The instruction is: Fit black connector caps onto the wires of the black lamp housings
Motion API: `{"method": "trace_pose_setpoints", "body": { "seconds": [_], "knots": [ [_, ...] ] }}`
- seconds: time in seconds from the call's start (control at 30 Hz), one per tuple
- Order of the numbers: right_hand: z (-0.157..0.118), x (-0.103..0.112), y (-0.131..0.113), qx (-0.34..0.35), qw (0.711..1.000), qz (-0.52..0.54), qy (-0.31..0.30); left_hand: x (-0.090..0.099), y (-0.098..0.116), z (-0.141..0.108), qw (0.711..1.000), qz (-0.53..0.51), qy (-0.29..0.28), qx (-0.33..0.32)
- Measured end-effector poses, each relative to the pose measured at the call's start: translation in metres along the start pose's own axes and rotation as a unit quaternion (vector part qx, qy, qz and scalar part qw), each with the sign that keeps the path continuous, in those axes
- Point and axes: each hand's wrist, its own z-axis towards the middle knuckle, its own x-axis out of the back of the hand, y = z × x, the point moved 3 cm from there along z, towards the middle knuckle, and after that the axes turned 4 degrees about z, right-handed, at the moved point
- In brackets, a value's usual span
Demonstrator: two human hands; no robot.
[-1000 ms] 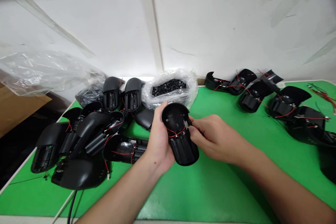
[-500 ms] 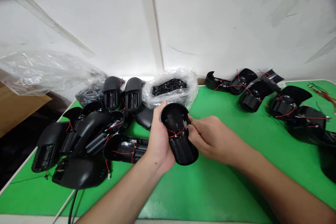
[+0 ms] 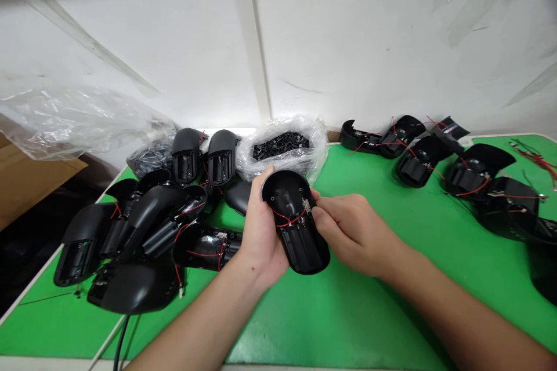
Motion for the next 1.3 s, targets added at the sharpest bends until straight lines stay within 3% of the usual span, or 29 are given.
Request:
{"method": "trace_pose_setpoints", "body": {
  "seconds": [0.13,0.23,0.37,0.6,0.7,0.93,1.17,1.3],
  "knots": [
    [-0.001,-0.002,0.002,-0.004,1.0,0.024,0.014,0.0,0.006,0.003,1.0,-0.017,0.004,-0.017],
    [0.001,-0.006,0.005,-0.052,0.995,0.087,0.02,-0.002,0.009,0.004,0.999,-0.023,-0.012,-0.029],
    [0.004,-0.009,0.01,-0.104,0.981,0.149,0.065,-0.005,0.012,0.001,0.998,-0.002,0.009,-0.056],
    [0.004,-0.007,0.012,-0.116,0.979,0.13,0.106,-0.001,0.013,-0.003,0.964,0.136,0.064,-0.219],
    [0.004,-0.008,0.009,-0.098,0.983,0.114,0.103,0.003,0.009,-0.001,0.945,0.19,0.078,-0.254],
    [0.003,-0.01,0.005,-0.059,0.99,0.081,0.104,0.003,0.009,-0.002,0.935,0.211,0.072,-0.275],
    [0.0,-0.015,0.001,-0.055,0.989,0.076,0.111,0.005,0.005,-0.002,0.924,0.222,0.102,-0.293],
    [-0.002,-0.015,0.002,-0.089,0.974,0.161,0.131,0.003,0.003,-0.001,0.941,0.179,0.084,-0.274]
  ]
}}
